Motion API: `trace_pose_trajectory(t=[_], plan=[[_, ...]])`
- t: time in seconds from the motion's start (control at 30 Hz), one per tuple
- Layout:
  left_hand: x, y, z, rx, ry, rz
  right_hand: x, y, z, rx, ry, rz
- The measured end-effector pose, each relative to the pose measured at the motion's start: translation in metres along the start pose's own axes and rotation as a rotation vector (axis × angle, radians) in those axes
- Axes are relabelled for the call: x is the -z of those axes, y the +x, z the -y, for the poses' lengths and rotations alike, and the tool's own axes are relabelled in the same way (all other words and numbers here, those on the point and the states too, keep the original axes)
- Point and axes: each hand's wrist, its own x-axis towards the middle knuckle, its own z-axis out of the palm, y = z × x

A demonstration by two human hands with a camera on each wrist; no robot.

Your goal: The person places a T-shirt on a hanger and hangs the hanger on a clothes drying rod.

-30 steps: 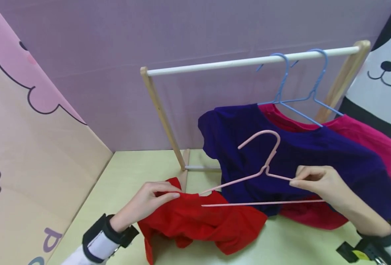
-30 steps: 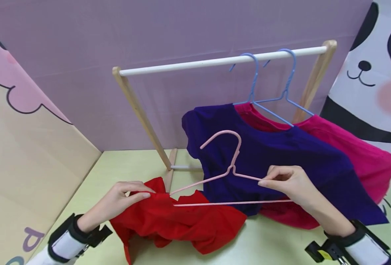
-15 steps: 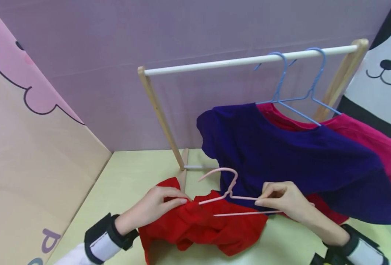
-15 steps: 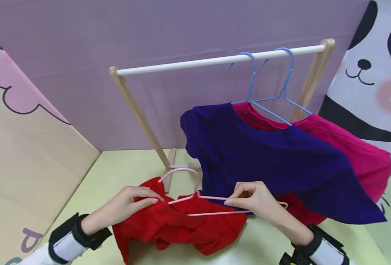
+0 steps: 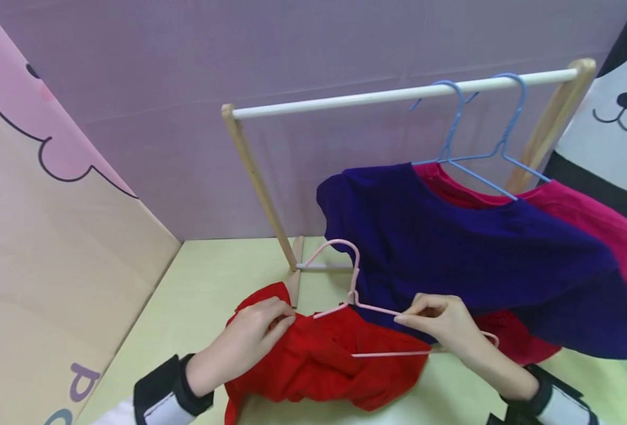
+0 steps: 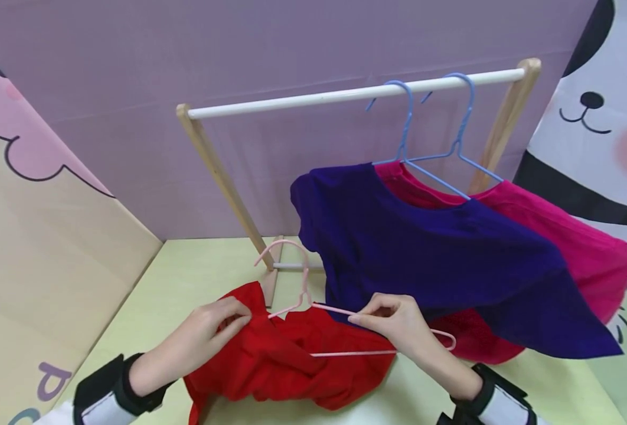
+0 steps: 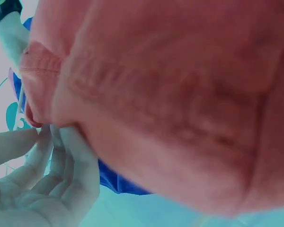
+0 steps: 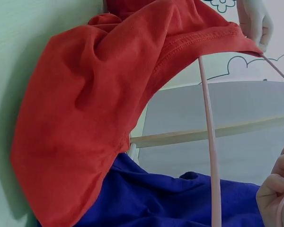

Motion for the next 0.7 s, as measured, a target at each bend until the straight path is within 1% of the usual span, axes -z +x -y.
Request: trace_pose_trajectory(t=[0.07,0.17,0.27,0.4,0.5,0.53,0.57,0.6,0.63,0.7], plan=[[0.001,0.0,-0.002,0.013,-0.038,0.042,-0.001,0.0,0.0,0.023,0.0,-0.005],[0.002,0.001,-0.005,0.005,-0.064,0.08,-0.005,0.001,0.0,0.052,0.004,0.002],[0.002,0.003,-0.008,-0.027,-0.064,0.081,-0.012,0.002,0.001,0.051,-0.002,0.026],[0.0,0.008,-0.012,-0.042,-0.078,0.081,-0.022,0.003,0.003,0.03,-0.022,0.074],[-0.001,0.011,-0.013,-0.046,-0.102,0.089,-0.028,0.005,0.006,0.029,-0.034,0.083],[-0.001,0.011,-0.013,-0.047,-0.108,0.092,-0.03,0.005,0.007,0.054,-0.045,0.074],[-0.001,0.012,-0.013,-0.048,-0.113,0.095,-0.032,0.005,0.01,0.103,-0.062,0.054],[-0.001,0.012,-0.012,-0.05,-0.118,0.096,-0.033,0.005,0.012,0.173,-0.085,0.026],[-0.001,0.012,-0.011,-0.051,-0.123,0.093,-0.035,0.005,0.014,0.26,-0.11,-0.003],[-0.001,0.013,-0.009,-0.058,-0.121,0.072,-0.038,0.004,0.017,0.462,-0.17,-0.068]])
